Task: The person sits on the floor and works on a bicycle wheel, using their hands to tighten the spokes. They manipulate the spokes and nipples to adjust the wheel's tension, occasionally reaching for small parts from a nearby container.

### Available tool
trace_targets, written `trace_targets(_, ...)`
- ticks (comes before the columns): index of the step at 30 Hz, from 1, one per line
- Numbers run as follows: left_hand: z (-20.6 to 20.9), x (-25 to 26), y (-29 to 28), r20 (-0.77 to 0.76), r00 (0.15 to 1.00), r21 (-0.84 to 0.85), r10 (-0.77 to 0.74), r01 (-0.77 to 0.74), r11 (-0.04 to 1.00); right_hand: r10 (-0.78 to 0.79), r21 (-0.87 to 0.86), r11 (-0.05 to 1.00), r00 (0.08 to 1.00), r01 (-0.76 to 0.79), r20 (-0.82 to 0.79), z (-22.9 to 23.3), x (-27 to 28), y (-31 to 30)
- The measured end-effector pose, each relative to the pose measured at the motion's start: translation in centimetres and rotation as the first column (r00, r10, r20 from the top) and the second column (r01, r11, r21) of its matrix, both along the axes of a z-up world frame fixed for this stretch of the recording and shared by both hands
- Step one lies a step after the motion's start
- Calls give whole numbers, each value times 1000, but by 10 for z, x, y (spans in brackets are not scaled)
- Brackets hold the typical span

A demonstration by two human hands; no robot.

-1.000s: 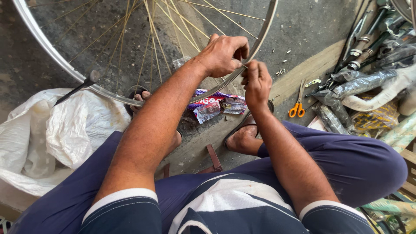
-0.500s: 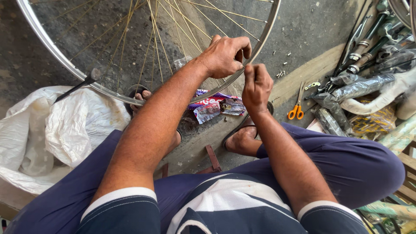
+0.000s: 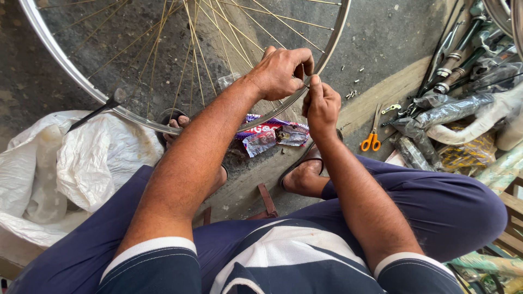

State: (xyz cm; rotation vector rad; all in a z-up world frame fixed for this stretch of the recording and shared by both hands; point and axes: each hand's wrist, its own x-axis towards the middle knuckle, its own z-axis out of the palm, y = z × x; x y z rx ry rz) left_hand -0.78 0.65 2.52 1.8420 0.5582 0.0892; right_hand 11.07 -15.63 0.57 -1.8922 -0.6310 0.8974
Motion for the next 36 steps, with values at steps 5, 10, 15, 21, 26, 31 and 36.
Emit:
trace_targets(5, 4, 0, 1, -19, 1000, 16, -1, 2, 1000, 3, 124, 992, 991, 14, -135, -5, 0, -4)
trace_targets(10, -1, 2, -2, -36, 999, 38, -25, 26, 999, -124, -24, 992, 903, 125, -412, -5, 5, -6)
trace_targets(15, -7, 3, -8, -90, 995, 122, -42, 53, 991, -44, 123, 969, 638, 215, -769, 13, 16, -11)
trace_targets(21, -33, 6, -28, -137, 991, 469, 5, 60, 881, 94, 225, 955, 521, 195, -848, 27, 27, -26)
trace_targets(26, -66, 5, -48, -76, 975, 760, 208, -78, 645, 184, 304, 934, 477, 188, -860, 38, 31, -37)
trace_targets(31, -57, -3, -92, 19, 738, 749, 675, -458, 479, 236, 358, 914, 469, 189, -851, 51, 37, -51)
trace_targets(36, -39, -10, -136, -314, 371, 658, 874, -579, 482, 275, 395, 903, 480, 168, -833, 62, 40, -63)
